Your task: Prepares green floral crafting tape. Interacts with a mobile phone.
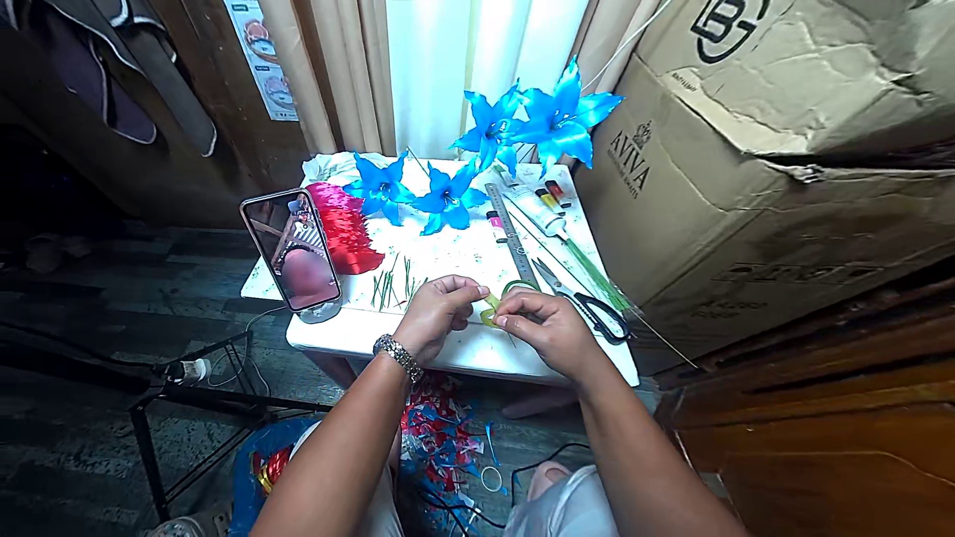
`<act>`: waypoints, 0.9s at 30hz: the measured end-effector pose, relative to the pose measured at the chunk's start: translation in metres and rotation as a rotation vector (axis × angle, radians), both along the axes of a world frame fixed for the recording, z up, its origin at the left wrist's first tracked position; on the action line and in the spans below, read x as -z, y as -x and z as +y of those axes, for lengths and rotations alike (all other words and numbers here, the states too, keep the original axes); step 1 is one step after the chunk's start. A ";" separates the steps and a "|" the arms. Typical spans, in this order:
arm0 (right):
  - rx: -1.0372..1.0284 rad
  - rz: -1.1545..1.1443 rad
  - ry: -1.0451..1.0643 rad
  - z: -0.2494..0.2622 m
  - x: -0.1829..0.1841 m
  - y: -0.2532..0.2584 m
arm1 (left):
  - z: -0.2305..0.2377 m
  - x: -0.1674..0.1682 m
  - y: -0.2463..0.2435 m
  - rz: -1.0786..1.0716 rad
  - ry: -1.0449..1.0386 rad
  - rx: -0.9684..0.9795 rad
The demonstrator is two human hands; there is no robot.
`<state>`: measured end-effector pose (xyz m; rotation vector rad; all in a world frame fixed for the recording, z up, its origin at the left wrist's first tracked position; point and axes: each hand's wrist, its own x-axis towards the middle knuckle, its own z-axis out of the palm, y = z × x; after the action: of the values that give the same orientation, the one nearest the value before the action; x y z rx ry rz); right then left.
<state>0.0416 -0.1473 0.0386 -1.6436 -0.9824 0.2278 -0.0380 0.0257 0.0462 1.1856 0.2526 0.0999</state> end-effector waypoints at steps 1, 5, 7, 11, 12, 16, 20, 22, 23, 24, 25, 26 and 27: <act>0.005 0.000 -0.003 0.000 -0.001 0.000 | -0.001 -0.001 0.000 -0.004 0.030 0.008; 0.016 0.011 -0.023 -0.002 -0.005 0.003 | -0.004 -0.003 -0.001 -0.023 0.138 -0.037; 0.017 0.014 -0.036 -0.002 -0.008 0.004 | -0.005 -0.003 -0.002 -0.053 0.197 -0.067; 0.036 0.013 -0.053 -0.001 -0.011 0.006 | -0.010 -0.001 -0.005 -0.115 0.293 -0.108; 0.043 0.012 -0.055 -0.001 -0.010 0.005 | -0.011 0.000 -0.005 -0.129 0.291 -0.111; 0.059 -0.028 -0.034 -0.003 -0.009 0.002 | -0.010 0.002 -0.005 -0.129 0.236 -0.117; 0.086 -0.044 -0.014 -0.006 -0.007 -0.001 | -0.004 0.000 -0.009 -0.118 0.252 -0.173; 0.112 -0.040 -0.023 -0.007 -0.007 -0.002 | 0.000 0.000 -0.011 -0.113 0.207 -0.197; 0.124 -0.042 -0.027 -0.007 -0.007 -0.002 | -0.001 0.000 -0.011 -0.106 0.158 -0.183; 0.132 -0.042 -0.033 -0.007 -0.007 -0.002 | -0.002 0.001 -0.009 -0.096 0.103 -0.149; 0.136 -0.041 -0.042 -0.007 -0.007 -0.002 | -0.004 0.003 -0.006 -0.084 0.044 -0.101; 0.137 -0.040 -0.048 -0.007 -0.007 -0.002 | -0.005 0.004 -0.004 -0.073 0.006 -0.051; 0.139 -0.041 -0.050 -0.006 -0.007 -0.002 | -0.007 0.005 -0.004 -0.063 -0.024 -0.010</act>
<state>0.0432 -0.1535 0.0457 -1.6689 -0.8934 0.0752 -0.0343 0.0189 0.0416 1.2026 0.2021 0.1489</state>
